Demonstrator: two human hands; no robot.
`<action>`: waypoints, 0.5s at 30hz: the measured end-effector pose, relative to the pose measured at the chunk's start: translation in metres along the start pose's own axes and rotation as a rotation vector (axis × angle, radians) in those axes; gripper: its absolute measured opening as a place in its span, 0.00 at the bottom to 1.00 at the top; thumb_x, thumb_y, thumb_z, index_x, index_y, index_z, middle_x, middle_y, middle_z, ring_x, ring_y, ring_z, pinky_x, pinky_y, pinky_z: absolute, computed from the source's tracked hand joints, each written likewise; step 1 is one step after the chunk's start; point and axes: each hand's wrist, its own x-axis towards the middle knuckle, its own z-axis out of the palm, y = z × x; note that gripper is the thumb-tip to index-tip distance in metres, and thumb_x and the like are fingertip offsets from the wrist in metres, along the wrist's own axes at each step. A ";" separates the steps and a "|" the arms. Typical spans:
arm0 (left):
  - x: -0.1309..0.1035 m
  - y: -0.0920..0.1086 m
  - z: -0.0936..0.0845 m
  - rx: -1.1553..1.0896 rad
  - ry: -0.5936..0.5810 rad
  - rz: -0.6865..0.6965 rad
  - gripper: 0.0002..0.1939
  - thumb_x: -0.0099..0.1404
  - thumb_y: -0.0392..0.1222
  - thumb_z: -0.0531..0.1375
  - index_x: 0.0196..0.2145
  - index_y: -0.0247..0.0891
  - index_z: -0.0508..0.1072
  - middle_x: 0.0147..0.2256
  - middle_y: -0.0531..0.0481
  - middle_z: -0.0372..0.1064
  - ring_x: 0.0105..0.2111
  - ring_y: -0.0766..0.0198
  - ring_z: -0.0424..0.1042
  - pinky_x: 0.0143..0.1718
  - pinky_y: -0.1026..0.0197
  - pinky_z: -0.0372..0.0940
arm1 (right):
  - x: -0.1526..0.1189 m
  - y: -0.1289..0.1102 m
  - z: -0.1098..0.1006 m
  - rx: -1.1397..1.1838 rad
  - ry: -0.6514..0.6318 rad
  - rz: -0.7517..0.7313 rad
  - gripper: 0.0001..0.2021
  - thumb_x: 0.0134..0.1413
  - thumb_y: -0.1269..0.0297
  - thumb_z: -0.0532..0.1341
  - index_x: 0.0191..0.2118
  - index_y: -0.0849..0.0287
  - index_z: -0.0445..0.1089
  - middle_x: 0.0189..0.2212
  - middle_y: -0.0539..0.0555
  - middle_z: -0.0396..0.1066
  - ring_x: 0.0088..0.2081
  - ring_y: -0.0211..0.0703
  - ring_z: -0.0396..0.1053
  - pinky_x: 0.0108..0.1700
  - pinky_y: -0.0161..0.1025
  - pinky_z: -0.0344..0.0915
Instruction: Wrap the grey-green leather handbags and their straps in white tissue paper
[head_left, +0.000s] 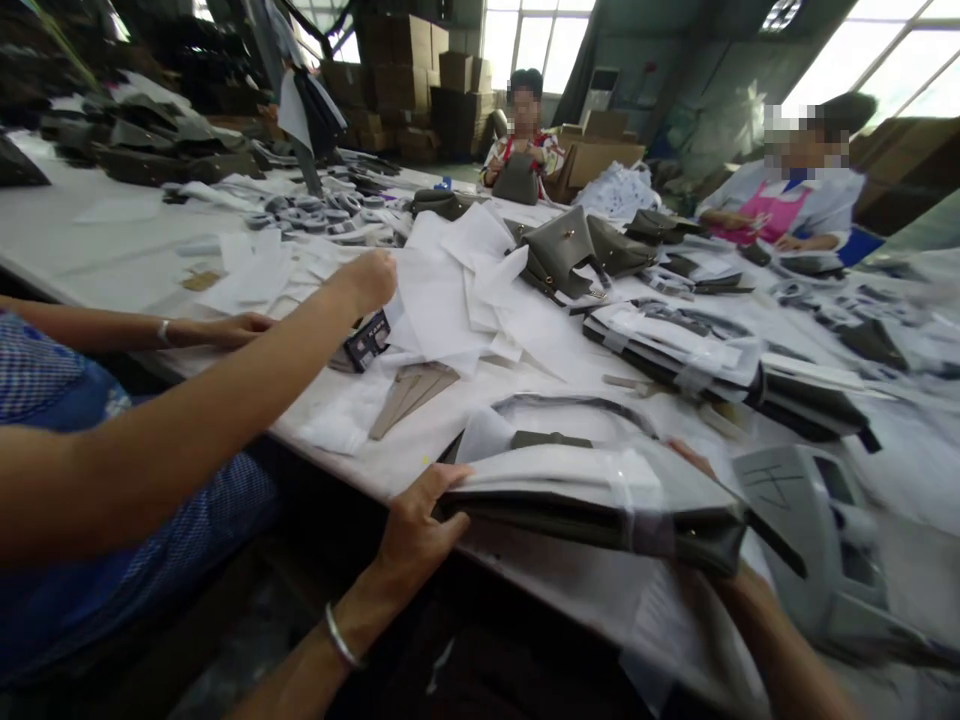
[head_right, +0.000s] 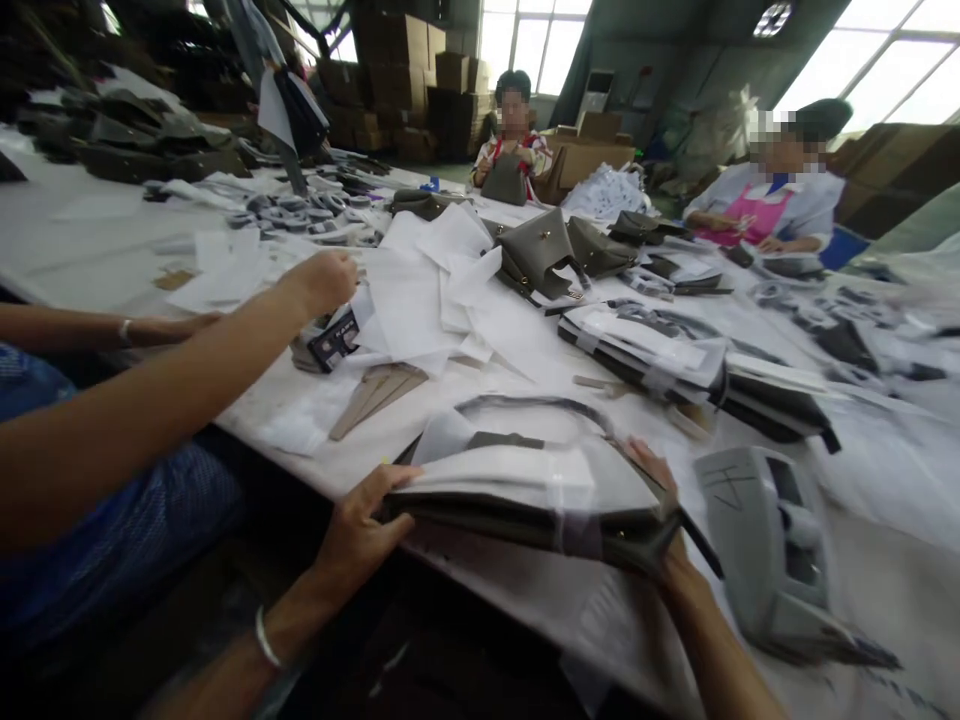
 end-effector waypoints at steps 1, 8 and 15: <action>-0.001 0.000 0.004 0.029 0.005 0.077 0.24 0.55 0.26 0.55 0.49 0.41 0.70 0.43 0.51 0.74 0.44 0.62 0.73 0.48 0.61 0.68 | -0.008 0.011 -0.017 -0.021 0.043 0.092 0.29 0.49 0.42 0.51 0.50 0.55 0.70 0.49 0.65 0.73 0.57 0.67 0.65 0.57 0.63 0.61; 0.002 -0.003 0.037 0.222 -0.009 0.377 0.24 0.57 0.25 0.56 0.51 0.37 0.68 0.46 0.44 0.73 0.48 0.56 0.71 0.51 0.54 0.69 | 0.004 -0.027 -0.066 -0.038 0.174 0.328 0.23 0.44 0.43 0.59 0.43 0.50 0.75 0.38 0.59 0.78 0.41 0.60 0.75 0.46 0.56 0.67; 0.003 -0.002 0.048 0.327 -0.018 0.522 0.19 0.62 0.27 0.53 0.50 0.35 0.69 0.46 0.43 0.73 0.49 0.54 0.71 0.51 0.51 0.69 | 0.078 -0.128 0.029 -0.097 -0.385 0.010 0.15 0.51 0.49 0.60 0.31 0.54 0.77 0.29 0.52 0.77 0.32 0.45 0.72 0.36 0.39 0.63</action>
